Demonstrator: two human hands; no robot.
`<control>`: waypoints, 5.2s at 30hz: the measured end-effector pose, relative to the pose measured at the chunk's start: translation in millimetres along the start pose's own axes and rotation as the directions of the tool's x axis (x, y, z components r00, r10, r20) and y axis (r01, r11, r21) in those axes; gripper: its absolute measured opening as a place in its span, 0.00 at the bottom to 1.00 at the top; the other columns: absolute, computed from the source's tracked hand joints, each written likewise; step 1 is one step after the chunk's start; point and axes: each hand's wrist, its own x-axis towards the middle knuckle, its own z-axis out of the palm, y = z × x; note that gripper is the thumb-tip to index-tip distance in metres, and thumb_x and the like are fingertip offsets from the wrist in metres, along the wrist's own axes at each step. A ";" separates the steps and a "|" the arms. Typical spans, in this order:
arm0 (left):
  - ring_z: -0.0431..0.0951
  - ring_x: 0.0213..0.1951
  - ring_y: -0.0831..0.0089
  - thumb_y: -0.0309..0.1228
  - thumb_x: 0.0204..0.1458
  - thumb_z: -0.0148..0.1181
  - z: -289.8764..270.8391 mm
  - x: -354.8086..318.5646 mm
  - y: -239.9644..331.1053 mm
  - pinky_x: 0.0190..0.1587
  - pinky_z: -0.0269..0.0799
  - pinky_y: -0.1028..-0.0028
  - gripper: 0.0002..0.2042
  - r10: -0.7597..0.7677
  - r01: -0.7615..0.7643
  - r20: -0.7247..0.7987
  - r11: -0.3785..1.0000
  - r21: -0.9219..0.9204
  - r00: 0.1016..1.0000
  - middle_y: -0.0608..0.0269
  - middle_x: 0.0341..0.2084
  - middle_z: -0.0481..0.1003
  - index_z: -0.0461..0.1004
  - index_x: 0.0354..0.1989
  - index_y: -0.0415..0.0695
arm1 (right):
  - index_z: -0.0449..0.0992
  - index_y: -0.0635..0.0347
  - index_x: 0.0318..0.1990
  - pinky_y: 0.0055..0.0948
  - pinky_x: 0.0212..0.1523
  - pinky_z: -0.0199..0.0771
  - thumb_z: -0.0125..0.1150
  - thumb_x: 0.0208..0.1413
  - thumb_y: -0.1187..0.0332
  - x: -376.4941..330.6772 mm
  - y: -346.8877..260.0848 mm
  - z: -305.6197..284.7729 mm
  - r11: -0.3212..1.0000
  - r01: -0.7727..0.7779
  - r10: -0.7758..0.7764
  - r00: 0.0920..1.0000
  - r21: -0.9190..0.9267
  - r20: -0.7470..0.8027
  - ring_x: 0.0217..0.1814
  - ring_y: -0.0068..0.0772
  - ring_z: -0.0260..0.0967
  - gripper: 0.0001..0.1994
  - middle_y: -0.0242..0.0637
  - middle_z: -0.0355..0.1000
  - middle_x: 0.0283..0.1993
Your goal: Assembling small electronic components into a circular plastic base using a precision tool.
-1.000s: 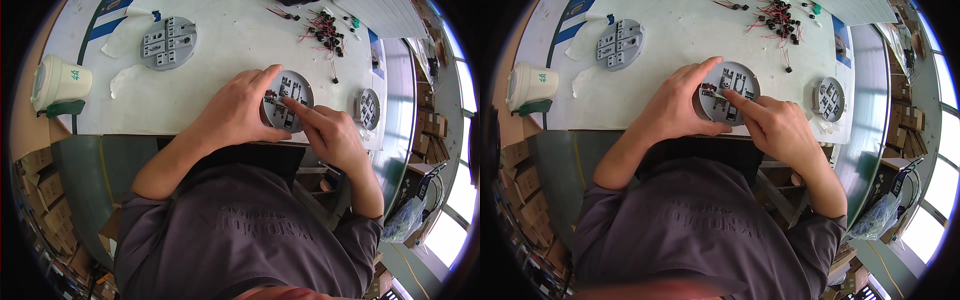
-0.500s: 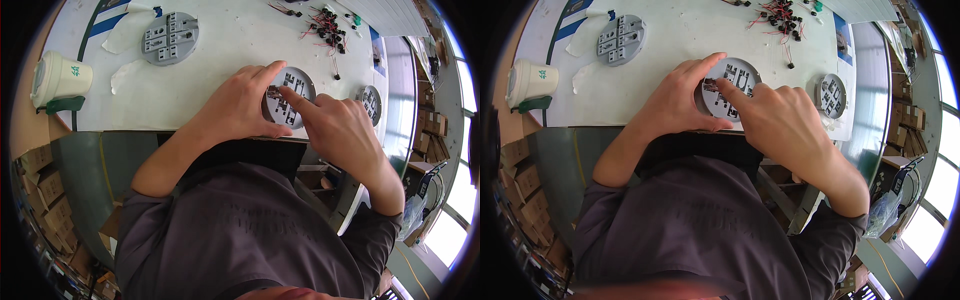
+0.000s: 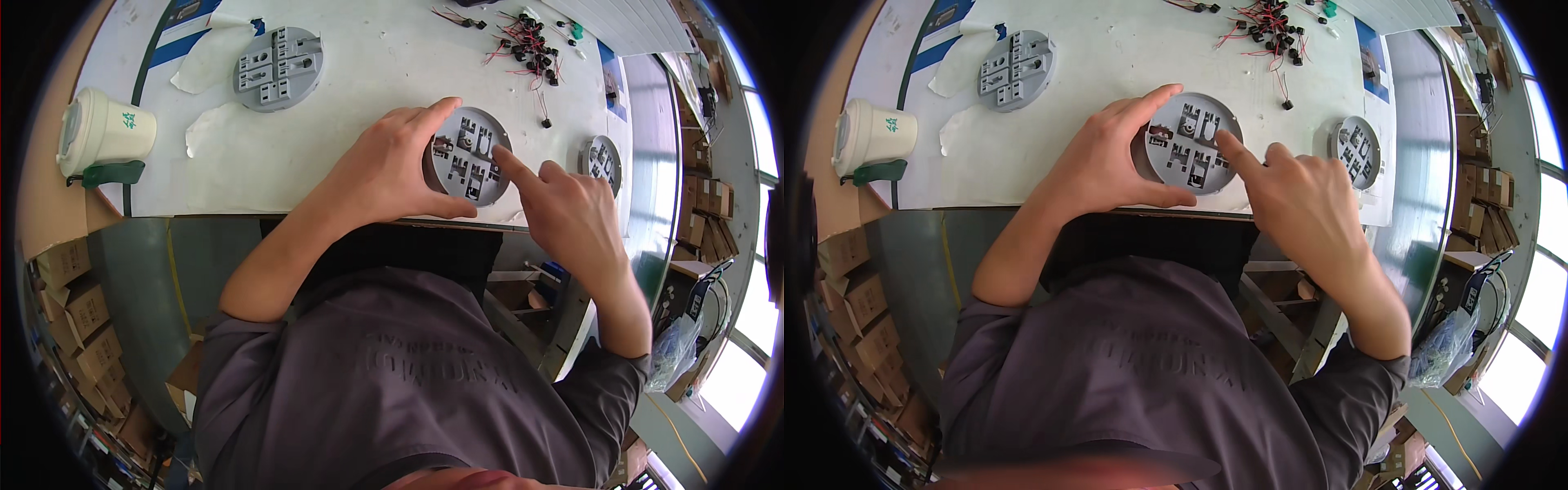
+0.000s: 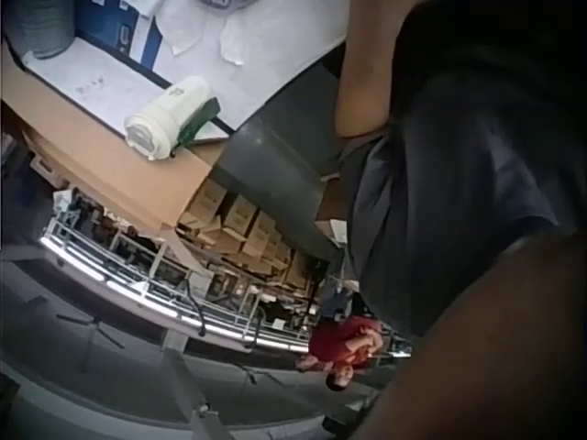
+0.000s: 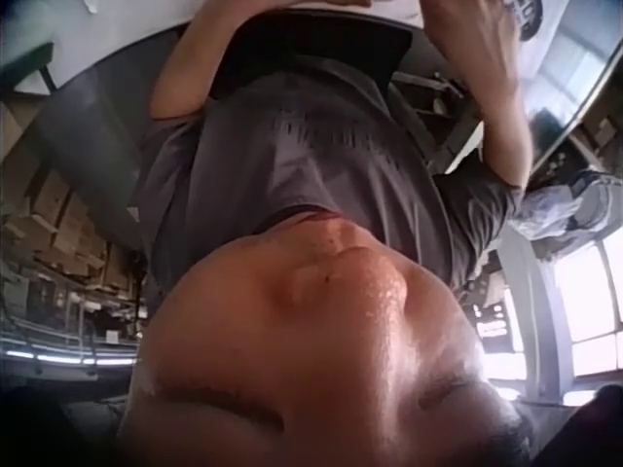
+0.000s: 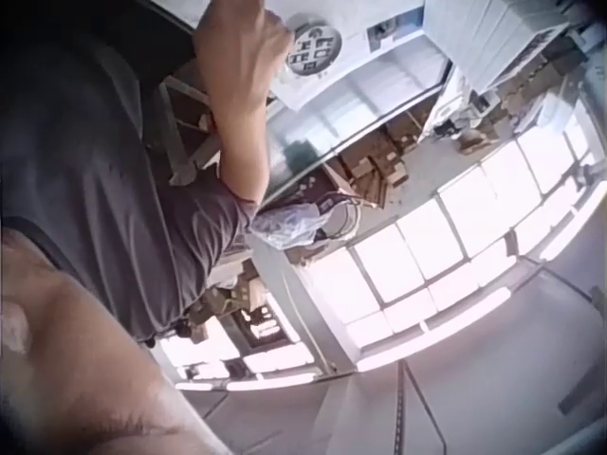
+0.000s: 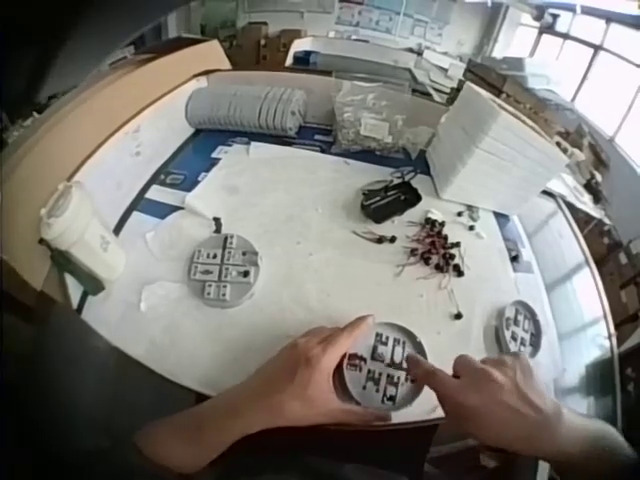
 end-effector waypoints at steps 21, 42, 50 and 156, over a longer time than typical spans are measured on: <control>0.81 0.43 0.62 0.32 0.43 0.82 -22.4 -3.3 -3.3 0.50 0.77 0.67 0.44 -0.057 0.062 0.097 0.997 -0.052 0.994 0.53 0.49 0.82 0.68 0.72 0.41 | 0.84 0.54 0.55 0.32 0.22 0.68 0.69 0.59 0.72 11.8 -4.0 0.7 0.993 0.052 -0.049 0.998 0.106 -0.032 0.20 0.28 0.68 0.16 0.33 0.75 0.35; 0.77 0.45 0.65 0.20 0.56 0.67 -26.3 -9.8 -10.5 0.48 0.74 0.70 0.17 0.058 -0.029 -0.093 0.958 0.285 0.994 0.59 0.49 0.80 0.82 0.55 0.42 | 0.79 0.70 0.36 0.26 0.35 0.72 0.73 0.51 0.82 -95.5 83.0 78.3 0.561 -0.401 0.743 0.629 0.724 -0.227 0.31 0.27 0.68 0.08 0.36 0.85 0.56; 0.73 0.60 0.57 0.27 0.50 0.75 -90.6 -11.8 -30.0 0.61 0.72 0.63 0.32 0.284 -0.081 -0.198 0.735 0.673 0.938 0.54 0.60 0.76 0.75 0.67 0.46 | 0.82 0.68 0.41 0.27 0.36 0.70 0.71 0.55 0.79 -78.8 97.2 69.6 0.569 -0.358 0.642 0.756 0.740 -0.128 0.32 0.27 0.67 0.07 0.33 0.83 0.48; 0.80 0.52 0.64 0.43 0.55 0.76 -72.2 153.7 -36.8 0.55 0.75 0.67 0.31 0.130 -0.125 0.026 0.854 0.506 0.991 0.61 0.56 0.79 0.77 0.65 0.45 | 0.84 0.56 0.44 0.27 0.29 0.69 0.73 0.55 0.76 26.6 1.9 87.4 0.568 -0.373 0.691 0.700 0.734 -0.179 0.29 0.28 0.69 0.10 0.31 0.77 0.47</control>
